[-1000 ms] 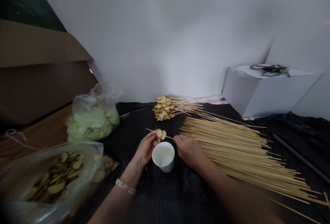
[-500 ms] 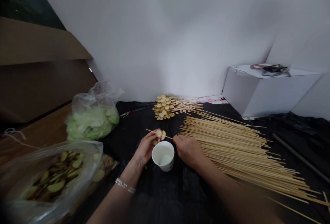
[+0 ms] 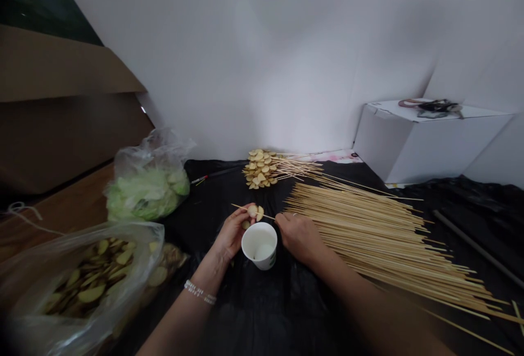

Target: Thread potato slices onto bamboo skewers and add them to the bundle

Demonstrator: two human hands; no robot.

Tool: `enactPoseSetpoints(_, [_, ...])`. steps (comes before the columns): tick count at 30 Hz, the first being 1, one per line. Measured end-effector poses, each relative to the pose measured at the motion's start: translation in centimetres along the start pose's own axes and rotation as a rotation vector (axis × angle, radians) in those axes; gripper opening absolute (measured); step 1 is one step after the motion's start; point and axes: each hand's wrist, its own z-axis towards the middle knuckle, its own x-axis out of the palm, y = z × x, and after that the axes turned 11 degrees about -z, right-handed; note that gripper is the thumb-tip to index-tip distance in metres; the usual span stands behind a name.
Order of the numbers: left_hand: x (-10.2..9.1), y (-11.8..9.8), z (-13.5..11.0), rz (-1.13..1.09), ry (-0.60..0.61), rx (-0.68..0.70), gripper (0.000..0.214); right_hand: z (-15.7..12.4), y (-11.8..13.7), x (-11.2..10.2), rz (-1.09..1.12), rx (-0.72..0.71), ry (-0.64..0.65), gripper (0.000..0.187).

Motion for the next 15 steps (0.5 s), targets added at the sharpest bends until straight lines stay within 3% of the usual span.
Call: enactPoseSetpoints(15, [0.23,0.33,-0.02,0.051,-0.033,-0.007,0.025,-0.01,0.16,-0.93,-0.012,0.0,0.133,0.018])
